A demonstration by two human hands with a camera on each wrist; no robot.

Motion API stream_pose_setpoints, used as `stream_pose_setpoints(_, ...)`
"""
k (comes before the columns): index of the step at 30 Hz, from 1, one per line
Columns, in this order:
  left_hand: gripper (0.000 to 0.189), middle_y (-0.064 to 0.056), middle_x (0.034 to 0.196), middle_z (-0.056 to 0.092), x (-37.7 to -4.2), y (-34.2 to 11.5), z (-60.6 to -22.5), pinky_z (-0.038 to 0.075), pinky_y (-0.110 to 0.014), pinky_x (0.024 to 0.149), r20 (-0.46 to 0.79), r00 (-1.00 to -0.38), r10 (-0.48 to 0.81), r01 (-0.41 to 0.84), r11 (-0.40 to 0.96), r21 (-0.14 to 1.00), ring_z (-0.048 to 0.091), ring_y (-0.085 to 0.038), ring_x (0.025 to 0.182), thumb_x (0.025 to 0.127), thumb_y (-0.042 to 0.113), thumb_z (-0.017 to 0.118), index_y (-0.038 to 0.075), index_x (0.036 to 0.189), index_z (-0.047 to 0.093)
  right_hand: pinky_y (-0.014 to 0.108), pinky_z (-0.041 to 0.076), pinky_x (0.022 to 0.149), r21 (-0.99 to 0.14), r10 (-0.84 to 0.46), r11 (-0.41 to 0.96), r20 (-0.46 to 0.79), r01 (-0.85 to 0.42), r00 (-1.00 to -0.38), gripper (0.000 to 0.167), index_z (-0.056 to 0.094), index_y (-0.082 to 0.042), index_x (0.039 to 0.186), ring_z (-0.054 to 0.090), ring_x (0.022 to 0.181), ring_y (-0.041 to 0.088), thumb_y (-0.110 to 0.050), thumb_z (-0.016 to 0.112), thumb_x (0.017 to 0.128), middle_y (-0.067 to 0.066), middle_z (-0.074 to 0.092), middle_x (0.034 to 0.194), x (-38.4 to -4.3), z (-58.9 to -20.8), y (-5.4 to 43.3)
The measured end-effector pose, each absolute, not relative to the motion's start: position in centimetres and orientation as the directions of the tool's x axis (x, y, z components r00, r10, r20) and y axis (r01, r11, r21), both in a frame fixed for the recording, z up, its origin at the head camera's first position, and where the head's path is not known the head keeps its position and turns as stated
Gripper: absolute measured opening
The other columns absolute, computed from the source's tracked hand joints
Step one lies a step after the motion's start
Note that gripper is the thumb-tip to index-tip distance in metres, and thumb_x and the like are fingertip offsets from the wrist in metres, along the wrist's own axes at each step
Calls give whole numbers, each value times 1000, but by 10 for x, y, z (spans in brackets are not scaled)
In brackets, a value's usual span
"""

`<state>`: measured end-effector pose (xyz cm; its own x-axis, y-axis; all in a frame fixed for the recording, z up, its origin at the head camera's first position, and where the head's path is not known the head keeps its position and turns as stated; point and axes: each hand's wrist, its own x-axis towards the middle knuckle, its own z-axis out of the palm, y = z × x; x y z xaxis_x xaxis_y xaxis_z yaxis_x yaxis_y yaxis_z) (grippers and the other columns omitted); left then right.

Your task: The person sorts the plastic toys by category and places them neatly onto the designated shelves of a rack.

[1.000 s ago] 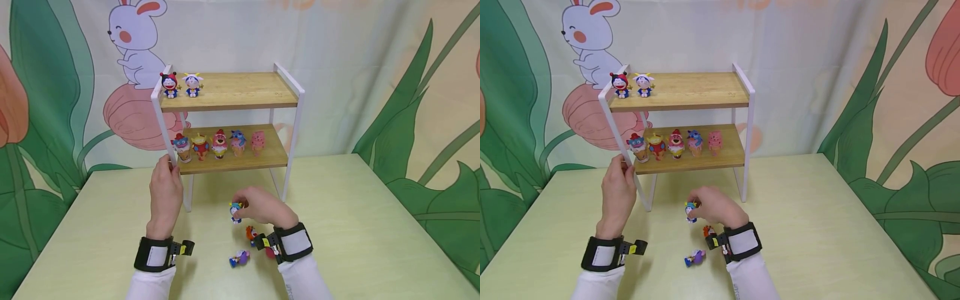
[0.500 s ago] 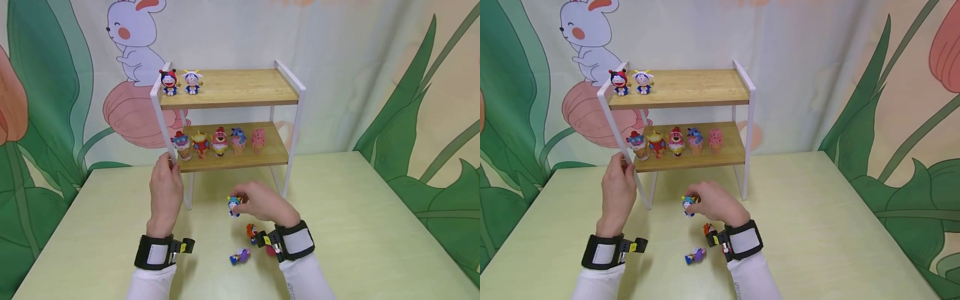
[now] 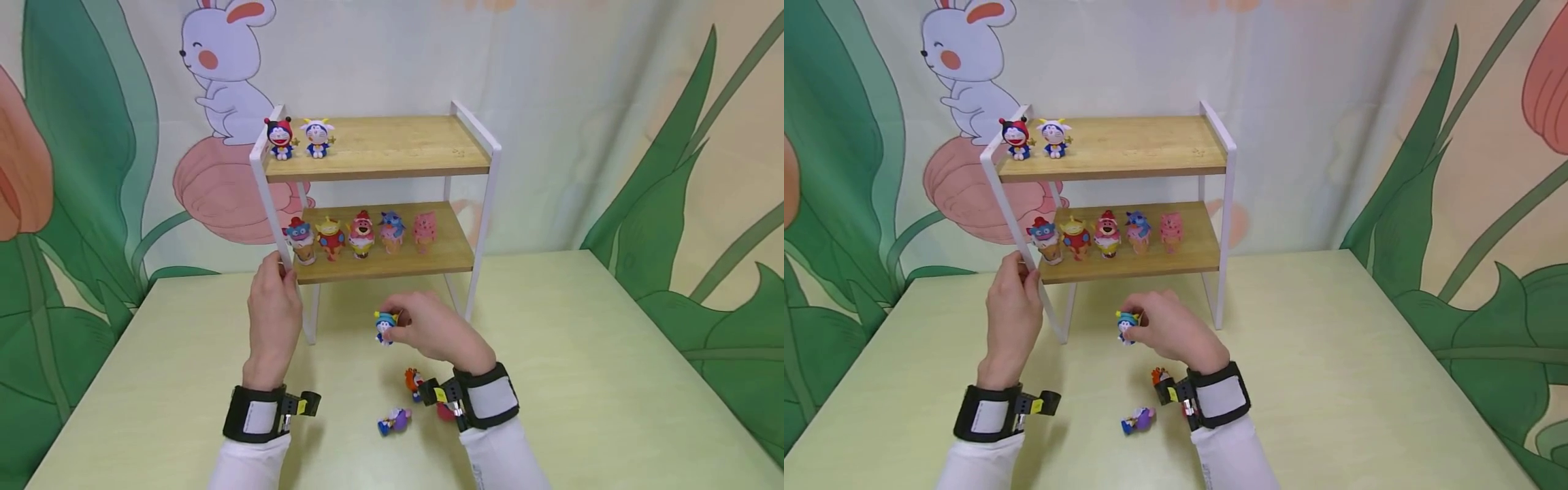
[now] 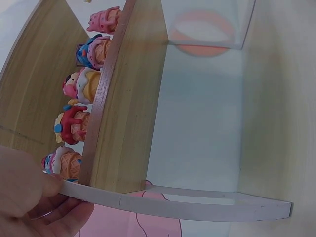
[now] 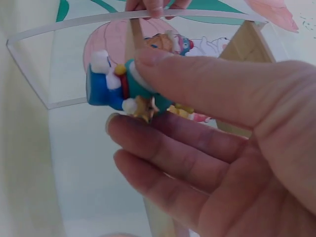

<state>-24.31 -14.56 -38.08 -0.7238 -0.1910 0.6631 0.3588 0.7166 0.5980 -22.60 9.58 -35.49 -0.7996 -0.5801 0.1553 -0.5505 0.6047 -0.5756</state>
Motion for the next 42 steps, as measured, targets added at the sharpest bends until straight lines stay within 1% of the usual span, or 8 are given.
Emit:
stream_pose_setpoints(5, 29, -24, 102, 57, -242, -145, -381, 55, -47, 72, 661, -726, -190, 353, 722, 595, 58, -33, 86, 97, -3, 54, -9, 125, 49, 23, 53, 68, -611, -536, 601, 170, -516, -827, 26, 67, -3, 113, 63, 78, 8, -11, 73, 89, 0, 69, 92, -222, -349, 99)
stream_pose_setpoints(9, 29, -23, 101, 57, -243, -145, -381, 55, -47, 71, 665, -723, -190, 351, 727, 590, 58, -33, 86, 97, -2, 54, -9, 125, 49, 23, 53, 67, -614, -510, 602, 197, -511, -837, 27, 67, -4, 113, 63, 78, 9, -11, 74, 88, 0, 69, 91, -218, -343, 103)
stream_pose_setpoints(14, 29, -24, 102, 57, -243, -146, -382, 55, -47, 72, 663, -724, -191, 350, 726, 592, 58, -34, 87, 98, -2, 54, -9, 125, 49, 25, 53, 71, -613, -497, 593, 231, -522, -836, 29, 67, -5, 115, 64, 80, 8, -12, 74, 88, -2, 70, 93, -215, -338, 109)
stream_pose_setpoints(18, 29, -24, 103, 57, -243, -146, -383, 56, -47, 73, 659, -728, -189, 348, 726, 592, 59, -34, 87, 97, -2, 54, -9, 125, 49, 27, 53, 72, -620, -475, 593, 245, -514, -845, 30, 67, -6, 117, 65, 85, 11, -14, 74, 89, -2, 70, 95, -213, -335, 112)
stream_pose_setpoints(23, 30, -24, 104, 58, -242, -146, -382, 56, -48, 74, 663, -725, -187, 353, 726, 591, 59, -34, 88, 97, -2, 54, -9, 126, 49, 29, 54, 74, -614, -440, 591, 297, -522, -847, 30, 68, -7, 116, 65, 88, 14, -14, 75, 88, 0, 69, 99, -213, -330, 117)
stream_pose_setpoints(34, 30, -24, 107, 58, -242, -145, -380, 56, -48, 76, 661, -726, -191, 359, 715, 600, 59, -35, 91, 97, -3, 55, -9, 126, 49, 37, 53, 84, -585, -397, 530, 469, -614, -789, 33, 65, -2, 118, 66, 93, 18, -8, 75, 87, 6, 68, 104, -216, -320, 120)
stream_pose_setpoints(38, 30, -24, 106, 58, -243, -145, -380, 56, -47, 75, 664, -724, -188, 361, 717, 597, 59, -34, 90, 97, -2, 55, -9, 126, 49, 38, 53, 85, -565, -383, 517, 520, -644, -764, 36, 64, -1, 120, 65, 93, 18, -6, 75, 86, 8, 66, 107, -219, -305, 118)
stream_pose_setpoints(42, 30, -24, 106, 58, -242, -146, -379, 56, -47, 75, 657, -729, -192, 350, 719, 600, 59, -34, 89, 97, -1, 55, -8, 127, 49, 37, 53, 85, -514, -381, 510, 584, -689, -717, 37, 63, 1, 122, 64, 94, 21, -4, 74, 87, 11, 65, 110, -222, -282, 117)
